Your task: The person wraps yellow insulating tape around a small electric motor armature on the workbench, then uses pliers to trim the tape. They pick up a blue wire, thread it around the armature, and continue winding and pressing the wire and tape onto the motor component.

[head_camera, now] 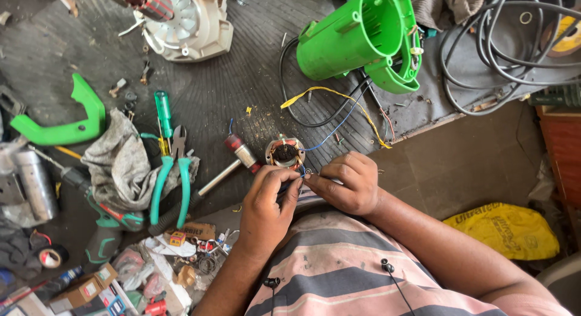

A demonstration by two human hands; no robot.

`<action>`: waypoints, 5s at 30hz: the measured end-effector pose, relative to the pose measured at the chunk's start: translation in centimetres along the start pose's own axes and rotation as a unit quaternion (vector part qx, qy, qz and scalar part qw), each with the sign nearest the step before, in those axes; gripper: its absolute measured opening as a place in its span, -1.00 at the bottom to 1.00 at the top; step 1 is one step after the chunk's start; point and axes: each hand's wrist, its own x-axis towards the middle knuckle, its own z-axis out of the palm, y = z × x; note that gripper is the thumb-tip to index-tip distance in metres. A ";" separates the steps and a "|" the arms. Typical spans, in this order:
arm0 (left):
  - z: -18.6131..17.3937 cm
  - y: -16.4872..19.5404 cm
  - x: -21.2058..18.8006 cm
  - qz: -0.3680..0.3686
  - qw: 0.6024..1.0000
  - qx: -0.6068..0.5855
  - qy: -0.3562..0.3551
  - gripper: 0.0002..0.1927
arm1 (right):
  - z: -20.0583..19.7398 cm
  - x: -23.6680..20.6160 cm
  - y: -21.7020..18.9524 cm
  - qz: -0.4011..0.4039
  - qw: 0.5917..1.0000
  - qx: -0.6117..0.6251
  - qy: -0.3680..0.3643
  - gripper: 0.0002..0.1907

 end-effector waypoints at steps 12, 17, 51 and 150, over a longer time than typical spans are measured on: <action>-3.4 -0.6 2.7 0.022 0.991 -0.027 -0.126 -0.83 | 0.5 1.0 -3.5 0.141 0.984 -0.107 -0.018 -0.71; -4.0 -2.2 3.2 0.068 0.989 0.004 -0.130 -0.81 | 2.4 0.2 -4.2 0.208 0.972 -0.105 -0.024 -0.72; 0.9 -8.6 -0.1 -0.459 0.753 -0.453 -0.130 -0.83 | 4.0 -2.8 -7.4 0.707 0.652 0.220 0.162 -0.78; 2.0 -9.5 -1.5 -0.386 0.830 -0.384 -0.119 -0.81 | 4.1 -3.3 -6.6 0.591 0.791 0.146 0.060 -0.68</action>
